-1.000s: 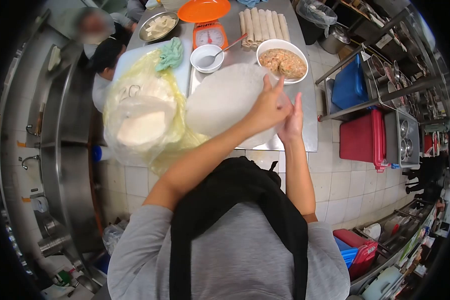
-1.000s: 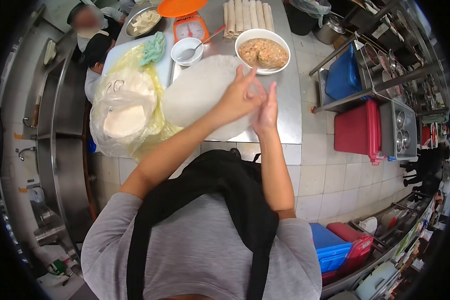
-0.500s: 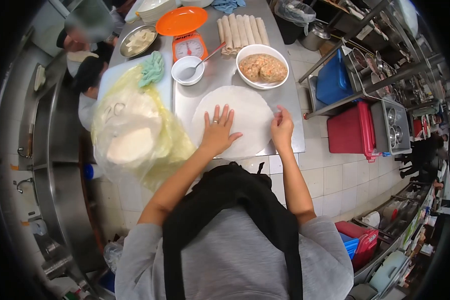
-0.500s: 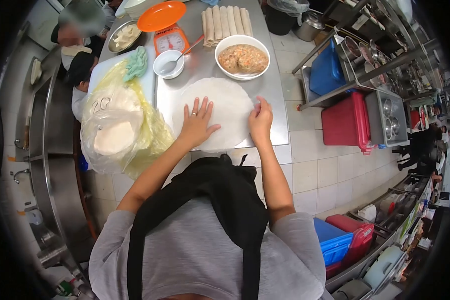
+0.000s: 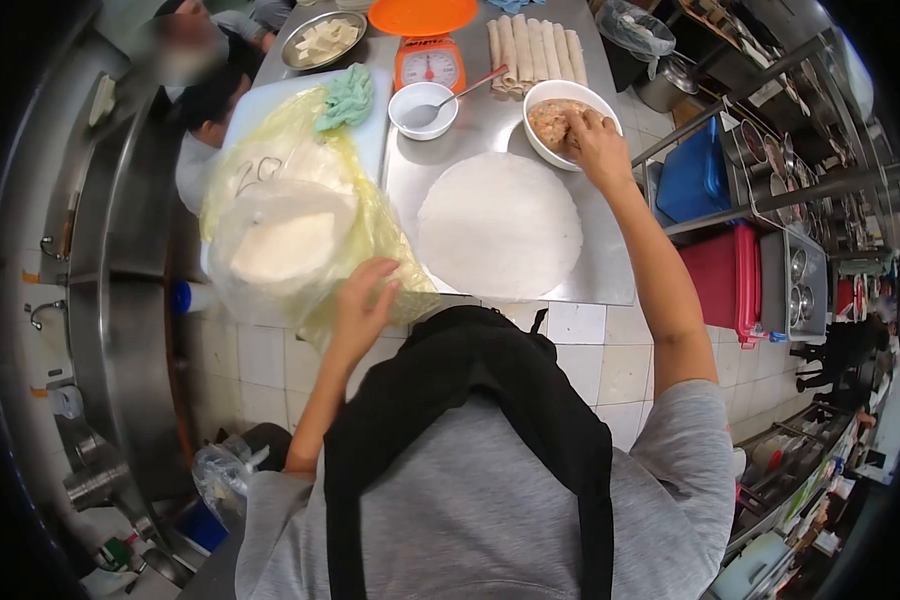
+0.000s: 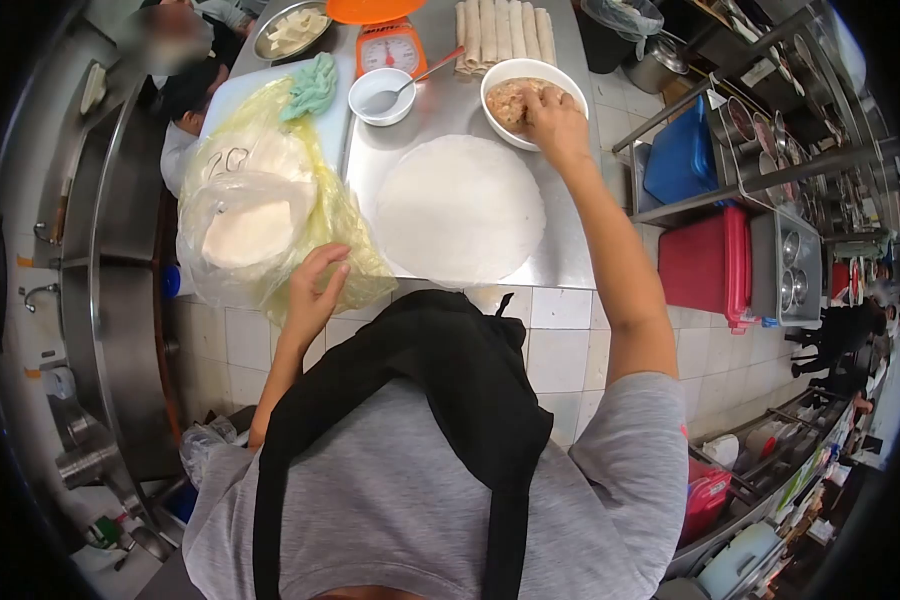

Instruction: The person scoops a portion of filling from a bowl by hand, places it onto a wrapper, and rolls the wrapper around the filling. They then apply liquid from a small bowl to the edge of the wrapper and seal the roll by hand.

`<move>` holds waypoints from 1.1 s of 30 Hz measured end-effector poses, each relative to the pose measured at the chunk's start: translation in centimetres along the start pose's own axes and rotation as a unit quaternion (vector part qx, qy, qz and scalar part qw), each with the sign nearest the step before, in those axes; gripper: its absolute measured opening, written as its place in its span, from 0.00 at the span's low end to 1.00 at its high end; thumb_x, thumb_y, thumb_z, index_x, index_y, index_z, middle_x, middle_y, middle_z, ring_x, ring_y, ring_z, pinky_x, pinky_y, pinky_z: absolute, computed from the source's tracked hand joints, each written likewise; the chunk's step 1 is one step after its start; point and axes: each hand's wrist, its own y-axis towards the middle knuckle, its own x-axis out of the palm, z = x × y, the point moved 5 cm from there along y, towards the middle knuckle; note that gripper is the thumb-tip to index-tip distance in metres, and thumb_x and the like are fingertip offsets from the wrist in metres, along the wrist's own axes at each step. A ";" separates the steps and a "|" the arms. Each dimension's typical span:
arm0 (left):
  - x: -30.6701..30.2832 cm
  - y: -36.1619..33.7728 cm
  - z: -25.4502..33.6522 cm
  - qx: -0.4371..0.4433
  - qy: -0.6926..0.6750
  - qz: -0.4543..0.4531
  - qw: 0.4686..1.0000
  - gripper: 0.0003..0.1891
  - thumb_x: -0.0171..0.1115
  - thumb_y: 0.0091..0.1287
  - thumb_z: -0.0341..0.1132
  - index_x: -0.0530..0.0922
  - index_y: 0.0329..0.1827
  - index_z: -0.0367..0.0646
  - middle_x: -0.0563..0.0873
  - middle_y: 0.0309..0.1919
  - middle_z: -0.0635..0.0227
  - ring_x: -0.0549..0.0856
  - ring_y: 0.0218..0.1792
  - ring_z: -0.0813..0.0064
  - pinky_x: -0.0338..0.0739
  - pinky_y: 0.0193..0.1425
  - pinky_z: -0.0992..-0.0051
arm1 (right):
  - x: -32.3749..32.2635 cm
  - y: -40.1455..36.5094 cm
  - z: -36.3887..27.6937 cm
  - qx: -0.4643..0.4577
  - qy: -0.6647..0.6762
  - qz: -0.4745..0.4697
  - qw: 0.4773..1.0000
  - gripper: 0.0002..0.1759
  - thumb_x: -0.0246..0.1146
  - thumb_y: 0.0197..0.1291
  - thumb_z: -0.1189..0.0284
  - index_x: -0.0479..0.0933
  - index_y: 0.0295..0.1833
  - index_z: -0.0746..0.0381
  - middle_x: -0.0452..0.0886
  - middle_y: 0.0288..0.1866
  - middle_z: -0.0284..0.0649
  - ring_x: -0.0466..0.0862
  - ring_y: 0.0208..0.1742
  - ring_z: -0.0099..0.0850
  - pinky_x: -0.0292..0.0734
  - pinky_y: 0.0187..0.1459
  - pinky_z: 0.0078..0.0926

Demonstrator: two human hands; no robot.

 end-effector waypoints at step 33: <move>-0.3 -3.4 -4.0 -0.180 -0.218 -0.054 0.958 0.14 0.59 0.68 0.26 0.76 0.54 0.32 0.84 0.47 0.63 0.83 0.48 0.76 0.74 0.55 0.79 | 0.4 -1.2 2.5 0.137 0.016 -0.057 0.989 0.28 0.73 0.41 0.71 0.75 0.52 0.55 0.76 0.50 0.47 0.80 0.48 0.50 0.78 0.47 0.43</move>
